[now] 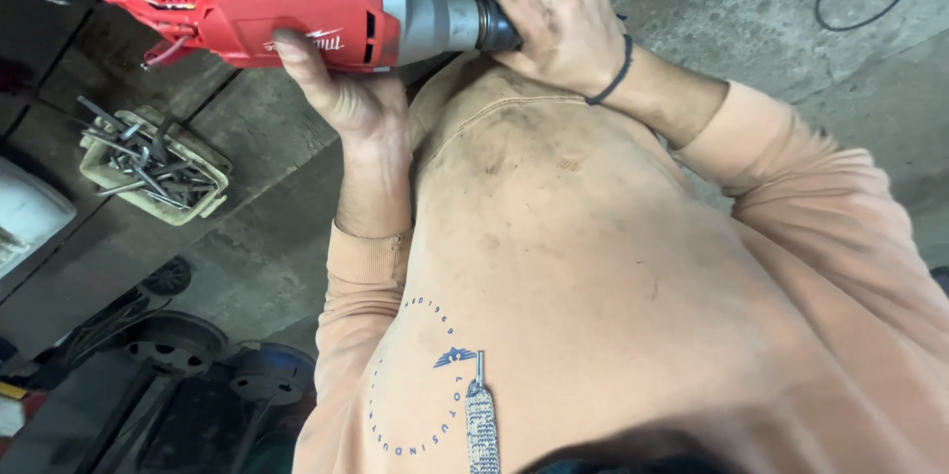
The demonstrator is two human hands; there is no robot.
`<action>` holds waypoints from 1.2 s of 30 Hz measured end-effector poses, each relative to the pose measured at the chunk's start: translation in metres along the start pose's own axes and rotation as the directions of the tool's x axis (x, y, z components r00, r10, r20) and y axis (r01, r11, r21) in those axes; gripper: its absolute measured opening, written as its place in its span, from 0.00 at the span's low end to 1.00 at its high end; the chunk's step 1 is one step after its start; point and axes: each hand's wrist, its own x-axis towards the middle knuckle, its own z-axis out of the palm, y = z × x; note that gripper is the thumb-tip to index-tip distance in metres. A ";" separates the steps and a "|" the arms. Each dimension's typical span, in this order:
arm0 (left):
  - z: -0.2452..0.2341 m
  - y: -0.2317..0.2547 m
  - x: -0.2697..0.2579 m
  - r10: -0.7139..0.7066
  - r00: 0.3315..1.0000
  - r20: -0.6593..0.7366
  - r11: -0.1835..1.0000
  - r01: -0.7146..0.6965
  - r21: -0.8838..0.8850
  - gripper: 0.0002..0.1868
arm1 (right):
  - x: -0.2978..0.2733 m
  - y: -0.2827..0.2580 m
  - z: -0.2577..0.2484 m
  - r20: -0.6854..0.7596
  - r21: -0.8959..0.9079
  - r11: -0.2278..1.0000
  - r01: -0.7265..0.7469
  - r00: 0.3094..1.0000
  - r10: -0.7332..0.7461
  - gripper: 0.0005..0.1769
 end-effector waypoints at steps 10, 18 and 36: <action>-0.019 -0.001 0.006 0.011 1.000 -0.028 0.999 -0.010 0.033 0.49 | 0.004 0.008 0.007 0.374 0.324 0.898 -0.298 0.912 0.167 0.19; -0.028 0.003 0.012 -0.014 0.999 0.043 0.999 0.016 -0.040 0.48 | -0.010 0.040 0.039 0.838 0.545 0.092 -0.833 0.544 -0.039 0.26; -0.009 -0.019 0.008 -0.007 0.986 -0.164 0.995 0.023 0.096 0.51 | -0.014 0.016 0.021 0.264 0.026 0.983 -0.184 0.949 0.170 0.28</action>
